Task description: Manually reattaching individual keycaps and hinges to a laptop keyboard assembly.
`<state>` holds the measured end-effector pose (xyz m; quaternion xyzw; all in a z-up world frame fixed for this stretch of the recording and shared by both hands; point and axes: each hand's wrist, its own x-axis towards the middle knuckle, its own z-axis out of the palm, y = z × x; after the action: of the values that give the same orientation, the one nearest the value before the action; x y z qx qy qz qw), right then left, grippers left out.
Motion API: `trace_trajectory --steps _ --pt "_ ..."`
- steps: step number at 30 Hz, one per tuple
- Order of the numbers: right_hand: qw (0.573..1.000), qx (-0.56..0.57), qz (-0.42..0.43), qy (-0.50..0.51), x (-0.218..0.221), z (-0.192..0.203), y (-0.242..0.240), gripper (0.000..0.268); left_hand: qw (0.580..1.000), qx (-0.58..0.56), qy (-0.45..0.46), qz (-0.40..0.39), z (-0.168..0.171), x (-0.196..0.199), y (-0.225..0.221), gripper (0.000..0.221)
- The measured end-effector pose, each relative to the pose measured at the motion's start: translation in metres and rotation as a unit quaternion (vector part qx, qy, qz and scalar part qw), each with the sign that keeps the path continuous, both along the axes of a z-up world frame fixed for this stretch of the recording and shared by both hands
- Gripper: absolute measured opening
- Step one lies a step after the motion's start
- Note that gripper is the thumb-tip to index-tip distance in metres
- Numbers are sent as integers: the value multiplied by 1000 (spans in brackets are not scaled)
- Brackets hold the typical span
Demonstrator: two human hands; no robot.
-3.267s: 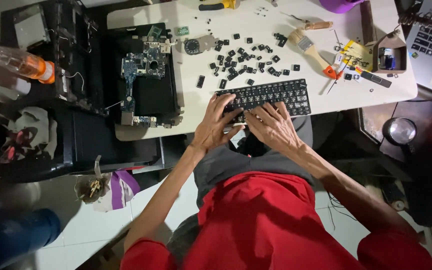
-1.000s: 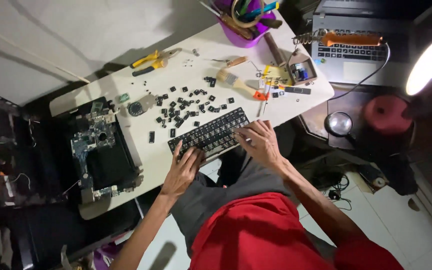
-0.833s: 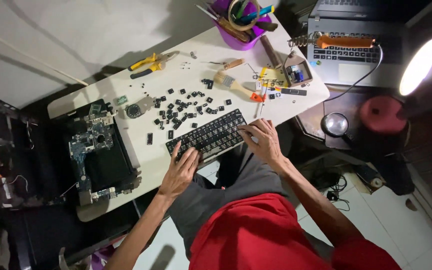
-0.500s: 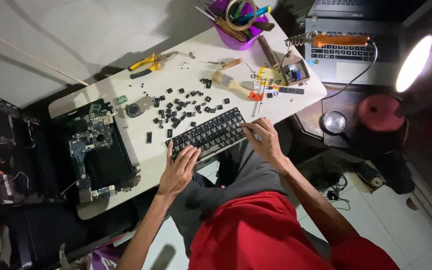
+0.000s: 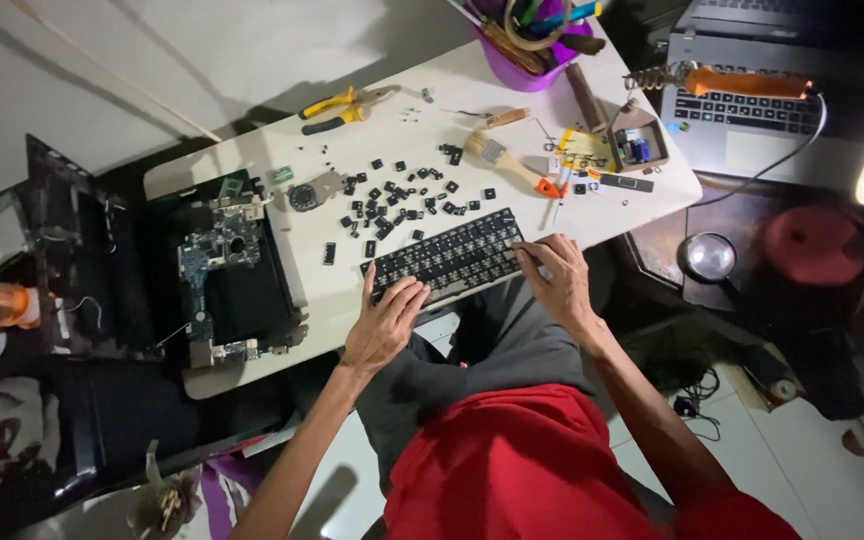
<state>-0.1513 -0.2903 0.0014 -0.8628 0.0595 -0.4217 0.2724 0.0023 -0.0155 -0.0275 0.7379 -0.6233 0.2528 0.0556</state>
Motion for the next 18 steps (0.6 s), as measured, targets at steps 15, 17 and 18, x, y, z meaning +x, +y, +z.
trace_trajectory --steps 15,17,18 --pt "999 27 -12 13 4 19 9 9 999 -33 11 -12 -12 3 1 38" --pt "998 54 -15 2 6 20 10 9 999 -40 3 -10 -12 1 0 40" --pt "998 53 -13 2 5 20 10 9 999 -40 3 -8 -6 -1 0 40"
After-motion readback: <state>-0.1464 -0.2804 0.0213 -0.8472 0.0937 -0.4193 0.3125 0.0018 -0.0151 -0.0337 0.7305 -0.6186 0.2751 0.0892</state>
